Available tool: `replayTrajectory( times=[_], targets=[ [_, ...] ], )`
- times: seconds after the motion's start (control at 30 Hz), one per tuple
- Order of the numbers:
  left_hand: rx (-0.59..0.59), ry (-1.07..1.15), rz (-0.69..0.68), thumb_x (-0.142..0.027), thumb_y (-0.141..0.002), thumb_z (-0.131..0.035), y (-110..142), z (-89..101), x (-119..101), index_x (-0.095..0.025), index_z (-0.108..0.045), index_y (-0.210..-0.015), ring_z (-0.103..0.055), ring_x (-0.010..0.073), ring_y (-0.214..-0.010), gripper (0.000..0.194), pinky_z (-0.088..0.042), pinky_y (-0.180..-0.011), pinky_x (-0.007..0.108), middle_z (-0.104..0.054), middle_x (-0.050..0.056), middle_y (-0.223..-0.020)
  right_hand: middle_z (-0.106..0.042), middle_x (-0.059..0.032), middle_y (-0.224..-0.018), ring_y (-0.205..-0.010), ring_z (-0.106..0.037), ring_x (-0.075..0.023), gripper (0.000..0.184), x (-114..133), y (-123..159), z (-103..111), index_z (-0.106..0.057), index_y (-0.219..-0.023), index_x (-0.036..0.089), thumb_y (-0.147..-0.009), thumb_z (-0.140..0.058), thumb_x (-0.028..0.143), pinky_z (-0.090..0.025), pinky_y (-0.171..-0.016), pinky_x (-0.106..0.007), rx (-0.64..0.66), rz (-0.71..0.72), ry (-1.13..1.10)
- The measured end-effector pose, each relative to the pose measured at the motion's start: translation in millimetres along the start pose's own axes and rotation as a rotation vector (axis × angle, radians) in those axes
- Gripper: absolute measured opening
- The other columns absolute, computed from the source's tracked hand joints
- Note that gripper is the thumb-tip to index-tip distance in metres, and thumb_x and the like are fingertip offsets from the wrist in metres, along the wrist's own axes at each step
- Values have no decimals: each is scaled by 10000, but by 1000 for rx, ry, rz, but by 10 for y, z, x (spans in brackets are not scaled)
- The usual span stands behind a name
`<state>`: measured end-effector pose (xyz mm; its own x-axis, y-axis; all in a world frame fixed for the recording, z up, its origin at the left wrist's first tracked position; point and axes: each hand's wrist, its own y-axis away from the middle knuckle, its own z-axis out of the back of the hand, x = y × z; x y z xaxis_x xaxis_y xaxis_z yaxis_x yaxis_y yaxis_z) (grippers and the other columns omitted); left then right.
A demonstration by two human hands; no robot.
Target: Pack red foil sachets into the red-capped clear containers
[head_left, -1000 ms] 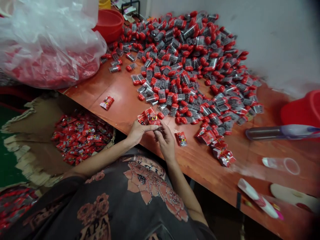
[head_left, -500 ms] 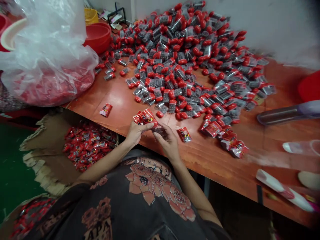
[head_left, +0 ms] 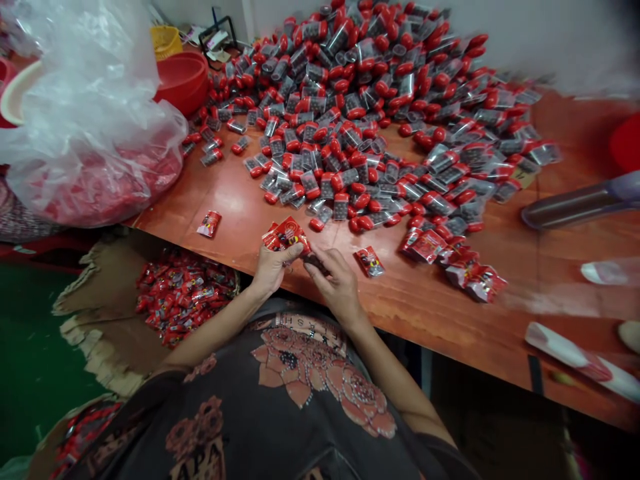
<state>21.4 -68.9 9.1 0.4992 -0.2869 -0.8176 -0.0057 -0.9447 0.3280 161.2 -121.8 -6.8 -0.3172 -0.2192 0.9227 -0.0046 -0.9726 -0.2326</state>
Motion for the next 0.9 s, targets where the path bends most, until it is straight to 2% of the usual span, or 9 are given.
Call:
replayTrajectory(
  times=[0.13,0.23,0.3,0.4,0.47,0.6,0.7,0.8,0.9],
  targets=[
    [2,3,18,-227,-495,-929,34,-14,-7,-186,-674,-758,-629,102,-632,369,-492,-625,224,-691,-41,-715,-598,-11,-947,-795,-599,-166,463,22,9,-13,-570,-1358,420,-911,-620,312,-557,-719,-362,14,-96,-107],
    [26,-46,48,-210,-508,-916,58,-13,-34,-182,-686,-751,-628,111,-648,336,-492,-635,237,-694,-30,-724,-618,-13,-970,-764,-600,-162,525,25,27,-53,-518,-1409,400,-903,-634,319,-569,-698,-363,-22,-142,-161],
    [46,-83,59,-214,-530,-906,64,-4,-48,-178,-679,-721,-585,92,-606,298,-466,-595,226,-669,-33,-690,-644,-25,-1014,-822,-624,-180,552,24,41,-73,-490,-1432,392,-908,-626,289,-575,-751,-387,-54,-107,-126],
    [81,-122,63,-218,-555,-901,69,5,-48,-175,-650,-662,-494,62,-529,276,-400,-515,213,-602,-50,-612,-655,-38,-1053,-924,-638,-207,509,19,55,-75,-537,-1390,409,-919,-600,228,-561,-839,-423,-82,31,-13],
    [77,-110,60,-227,-547,-909,78,-6,-34,-175,-644,-660,-480,58,-521,292,-387,-500,211,-588,-54,-603,-654,-38,-1049,-946,-641,-211,482,10,62,-75,-563,-1360,418,-924,-592,216,-561,-854,-431,-91,72,-2],
    [24,-24,63,-255,-500,-930,102,-49,4,-185,-675,-752,-581,88,-616,365,-461,-585,221,-657,-39,-696,-643,-34,-1026,-895,-643,-196,414,-19,82,-105,-588,-1325,386,-929,-589,268,-589,-798,-412,-124,-48,-129],
    [-6,-21,32,-276,-522,-921,110,-58,9,-201,-691,-813,-622,107,-672,378,-484,-624,230,-697,-27,-765,-642,-38,-1051,-867,-636,-189,473,-35,80,-124,-536,-1377,371,-915,-602,293,-602,-762,-402,-122,-125,-192],
    [2,-48,-11,-254,-552,-907,112,-44,-7,-211,-708,-847,-651,127,-738,359,-514,-693,248,-726,-15,-830,-621,-39,-1065,-886,-631,-197,526,-46,62,-120,-496,-1416,401,-910,-601,299,-607,-758,-408,-87,-126,-207],
    [32,-71,-30,-244,-576,-893,119,-33,-22,-212,-720,-880,-661,141,-771,350,-536,-748,277,-736,-6,-862,-607,-29,-1030,-880,-631,-188,452,-69,61,-118,-557,-1357,409,-921,-590,294,-603,-760,-398,-99,-107,-237]
  ],
)
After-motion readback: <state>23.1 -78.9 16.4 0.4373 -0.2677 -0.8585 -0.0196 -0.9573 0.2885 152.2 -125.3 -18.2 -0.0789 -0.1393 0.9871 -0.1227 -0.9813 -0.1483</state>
